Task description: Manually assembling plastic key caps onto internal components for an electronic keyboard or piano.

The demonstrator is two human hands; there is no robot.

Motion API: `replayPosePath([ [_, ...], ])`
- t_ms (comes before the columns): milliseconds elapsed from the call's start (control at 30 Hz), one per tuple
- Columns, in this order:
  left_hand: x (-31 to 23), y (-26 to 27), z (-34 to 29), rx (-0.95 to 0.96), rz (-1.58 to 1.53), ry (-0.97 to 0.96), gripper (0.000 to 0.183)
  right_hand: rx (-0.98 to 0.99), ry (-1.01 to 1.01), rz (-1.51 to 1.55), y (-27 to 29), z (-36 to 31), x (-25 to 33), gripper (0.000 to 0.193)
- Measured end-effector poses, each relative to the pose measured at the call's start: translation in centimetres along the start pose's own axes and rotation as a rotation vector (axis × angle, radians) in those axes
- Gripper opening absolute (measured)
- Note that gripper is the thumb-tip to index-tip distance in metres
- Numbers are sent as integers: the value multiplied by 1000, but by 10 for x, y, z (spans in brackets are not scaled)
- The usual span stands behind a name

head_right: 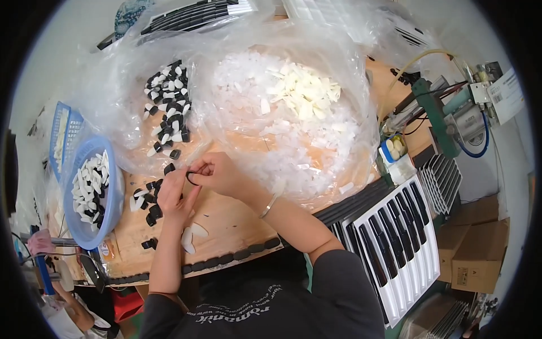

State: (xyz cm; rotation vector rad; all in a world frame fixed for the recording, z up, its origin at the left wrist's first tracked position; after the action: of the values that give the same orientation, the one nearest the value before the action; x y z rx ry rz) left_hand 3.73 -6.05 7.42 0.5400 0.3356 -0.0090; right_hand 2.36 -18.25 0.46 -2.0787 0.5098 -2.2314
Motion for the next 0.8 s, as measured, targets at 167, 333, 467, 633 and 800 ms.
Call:
replayPosePath([
  [167,0,5,-1,3,-23,-30,48,28,37,19,-8,-1,-8,13],
  [333,17,23,-4,-39,-22,82,44,17,93,-261,9,4,23,9],
  [467,20,34,1,-80,-64,183,44,-566,363,-1035,112,48,78,13],
  [633,22,30,0,-98,-113,143,48,-637,60,-1560,165,83,41,16],
  [800,17,33,3,-112,-115,103,47,-609,-89,-1529,161,80,36,15],
])
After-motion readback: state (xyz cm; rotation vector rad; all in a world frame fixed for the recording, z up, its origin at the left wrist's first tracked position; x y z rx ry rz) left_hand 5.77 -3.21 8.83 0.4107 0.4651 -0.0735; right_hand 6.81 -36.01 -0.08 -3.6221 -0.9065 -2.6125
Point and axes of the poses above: each hand's wrist, its own z-axis towards the middle knuckle, its own y-axis out of the back of the hand, x = y × z, the point moved 9 cm from there along z, towards the middle knuckle, and after that the axes turned 5 degrees about z, right-handed, at the moved point
